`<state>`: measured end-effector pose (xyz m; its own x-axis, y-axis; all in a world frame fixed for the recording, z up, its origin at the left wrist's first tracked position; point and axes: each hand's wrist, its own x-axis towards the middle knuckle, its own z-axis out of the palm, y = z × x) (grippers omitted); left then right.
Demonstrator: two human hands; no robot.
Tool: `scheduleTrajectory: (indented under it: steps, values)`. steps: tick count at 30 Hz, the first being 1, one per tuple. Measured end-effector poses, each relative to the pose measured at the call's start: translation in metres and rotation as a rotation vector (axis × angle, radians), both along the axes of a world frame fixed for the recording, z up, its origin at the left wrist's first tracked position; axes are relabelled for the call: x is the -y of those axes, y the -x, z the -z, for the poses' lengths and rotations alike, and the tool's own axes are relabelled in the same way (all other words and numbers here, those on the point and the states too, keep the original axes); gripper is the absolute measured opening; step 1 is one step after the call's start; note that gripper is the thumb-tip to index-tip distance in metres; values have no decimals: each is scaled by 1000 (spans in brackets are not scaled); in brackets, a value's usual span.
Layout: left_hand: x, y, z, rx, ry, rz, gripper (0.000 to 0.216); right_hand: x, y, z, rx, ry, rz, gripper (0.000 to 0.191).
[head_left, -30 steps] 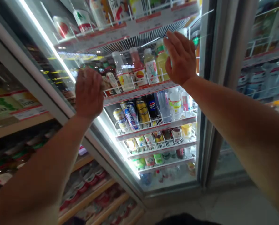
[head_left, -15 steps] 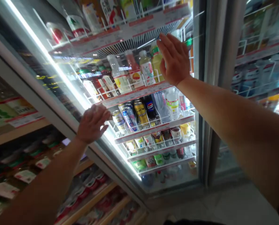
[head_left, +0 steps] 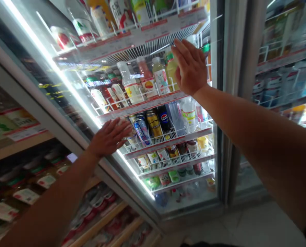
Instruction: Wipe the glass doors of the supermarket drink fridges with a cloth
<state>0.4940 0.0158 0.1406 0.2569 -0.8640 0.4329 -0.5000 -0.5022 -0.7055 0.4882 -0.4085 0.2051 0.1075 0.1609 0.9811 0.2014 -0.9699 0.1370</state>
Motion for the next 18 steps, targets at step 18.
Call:
scheduleTrajectory:
  steps: [18]
  values:
    - [94,-3,-43,98,385,27,56,3,1,2,41,16,-18,57]
